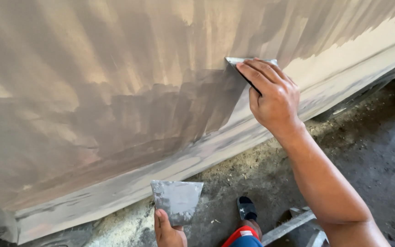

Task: The person scoops a gray paste from a container using a putty knife and applies it to the side panel of a vehicle. They spread the filler across the surface with smooth strokes, occasionally returning to the container to reload the tool.

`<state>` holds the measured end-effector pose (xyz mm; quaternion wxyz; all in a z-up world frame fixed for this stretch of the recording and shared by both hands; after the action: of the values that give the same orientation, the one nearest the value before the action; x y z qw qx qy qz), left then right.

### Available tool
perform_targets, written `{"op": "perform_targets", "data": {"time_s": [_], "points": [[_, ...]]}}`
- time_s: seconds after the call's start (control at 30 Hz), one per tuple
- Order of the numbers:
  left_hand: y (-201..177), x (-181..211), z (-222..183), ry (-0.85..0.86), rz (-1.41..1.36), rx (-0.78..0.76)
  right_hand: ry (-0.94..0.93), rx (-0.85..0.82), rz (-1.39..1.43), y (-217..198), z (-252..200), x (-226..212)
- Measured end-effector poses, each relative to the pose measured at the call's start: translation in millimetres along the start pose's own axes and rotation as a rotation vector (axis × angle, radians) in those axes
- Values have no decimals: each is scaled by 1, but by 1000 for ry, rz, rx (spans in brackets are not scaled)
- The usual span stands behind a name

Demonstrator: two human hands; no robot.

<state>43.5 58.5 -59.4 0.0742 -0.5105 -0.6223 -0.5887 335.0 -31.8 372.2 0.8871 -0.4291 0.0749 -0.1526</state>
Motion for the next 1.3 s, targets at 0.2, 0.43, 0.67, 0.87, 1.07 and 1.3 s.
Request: {"op": "perform_targets", "data": {"time_s": [0.2,0.43,0.67,0.87,1.07,1.3], "points": [[27,7,-1,-68,3,-52,34,14,-16,64,-28,29],[15,3,7,-13,-37,-124,43,19,-24,128,-82,-18],[4,9,0,-97,40,-63,98,10,55,189,-136,-45],[-5,20,-11,-75,41,-34,104,-101,134,231,-180,-63],[-16,22,-12,-29,14,-89,96,-129,252,195,-162,-32],[1,13,-12,-15,-73,-112,-12,146,48,74,-83,53]]}}
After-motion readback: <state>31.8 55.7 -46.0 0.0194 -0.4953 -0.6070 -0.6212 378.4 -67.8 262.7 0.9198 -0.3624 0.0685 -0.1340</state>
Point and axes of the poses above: each hand's wrist, its own z-axis towards the middle knuckle, its own y-axis out of the palm, x = y × z, the point moved 10 cm from there along z, towards the middle knuckle, and after that the axes turned 15 degrees about -x, right-handed, at the moved point
